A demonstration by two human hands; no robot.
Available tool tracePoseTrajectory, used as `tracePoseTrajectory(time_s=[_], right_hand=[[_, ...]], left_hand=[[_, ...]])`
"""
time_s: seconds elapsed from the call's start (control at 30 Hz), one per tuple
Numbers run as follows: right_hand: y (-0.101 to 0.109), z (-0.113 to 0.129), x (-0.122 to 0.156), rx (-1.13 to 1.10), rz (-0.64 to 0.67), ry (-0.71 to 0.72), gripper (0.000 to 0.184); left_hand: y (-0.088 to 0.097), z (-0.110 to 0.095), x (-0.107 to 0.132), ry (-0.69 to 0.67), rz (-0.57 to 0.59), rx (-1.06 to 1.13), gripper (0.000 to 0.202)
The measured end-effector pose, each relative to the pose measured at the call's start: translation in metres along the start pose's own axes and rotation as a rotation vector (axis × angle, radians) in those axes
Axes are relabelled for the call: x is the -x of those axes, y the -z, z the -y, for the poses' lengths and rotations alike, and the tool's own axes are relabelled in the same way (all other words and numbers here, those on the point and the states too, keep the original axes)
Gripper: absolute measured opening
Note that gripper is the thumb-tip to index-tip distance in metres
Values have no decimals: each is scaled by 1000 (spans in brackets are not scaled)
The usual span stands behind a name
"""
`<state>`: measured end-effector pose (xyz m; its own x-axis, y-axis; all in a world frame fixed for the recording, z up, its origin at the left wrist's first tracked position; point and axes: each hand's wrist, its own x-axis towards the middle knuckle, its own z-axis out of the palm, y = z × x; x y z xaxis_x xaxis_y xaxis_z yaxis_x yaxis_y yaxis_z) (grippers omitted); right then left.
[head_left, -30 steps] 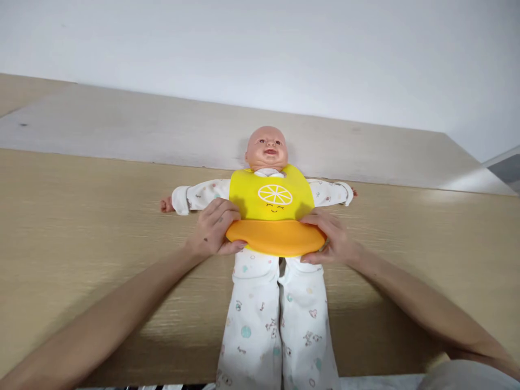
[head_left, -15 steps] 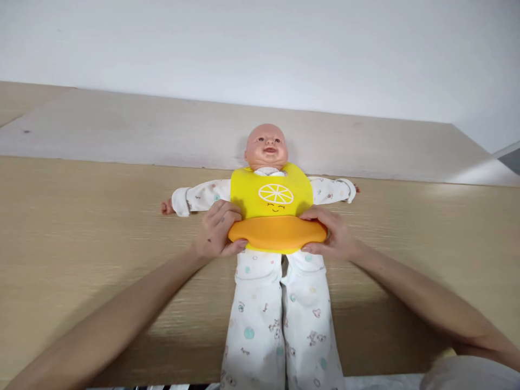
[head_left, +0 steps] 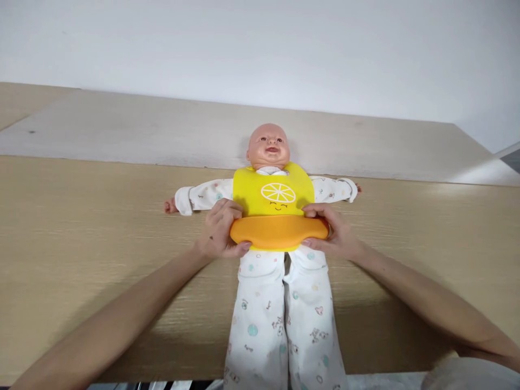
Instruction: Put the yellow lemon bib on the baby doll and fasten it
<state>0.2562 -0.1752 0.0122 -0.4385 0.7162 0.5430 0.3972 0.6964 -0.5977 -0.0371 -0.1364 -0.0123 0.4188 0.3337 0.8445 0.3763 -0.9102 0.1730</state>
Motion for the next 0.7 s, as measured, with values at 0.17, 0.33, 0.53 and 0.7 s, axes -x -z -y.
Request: tracePoseTrajectory(time_s=[0.17, 0.33, 0.53, 0.7], right_hand=[[4, -1, 1, 34, 18, 74, 67], [3, -2, -2, 32, 28, 108, 68], [3, 0, -2, 88, 3, 150, 66], [2, 7, -1, 170, -41, 135, 55]], left_hand=[[0, -1, -3, 24, 2, 80, 45], [0, -1, -4, 14, -7, 78, 53], [2, -2, -3, 2, 21, -49, 53], [6, -5, -9, -68, 7, -121, 41]])
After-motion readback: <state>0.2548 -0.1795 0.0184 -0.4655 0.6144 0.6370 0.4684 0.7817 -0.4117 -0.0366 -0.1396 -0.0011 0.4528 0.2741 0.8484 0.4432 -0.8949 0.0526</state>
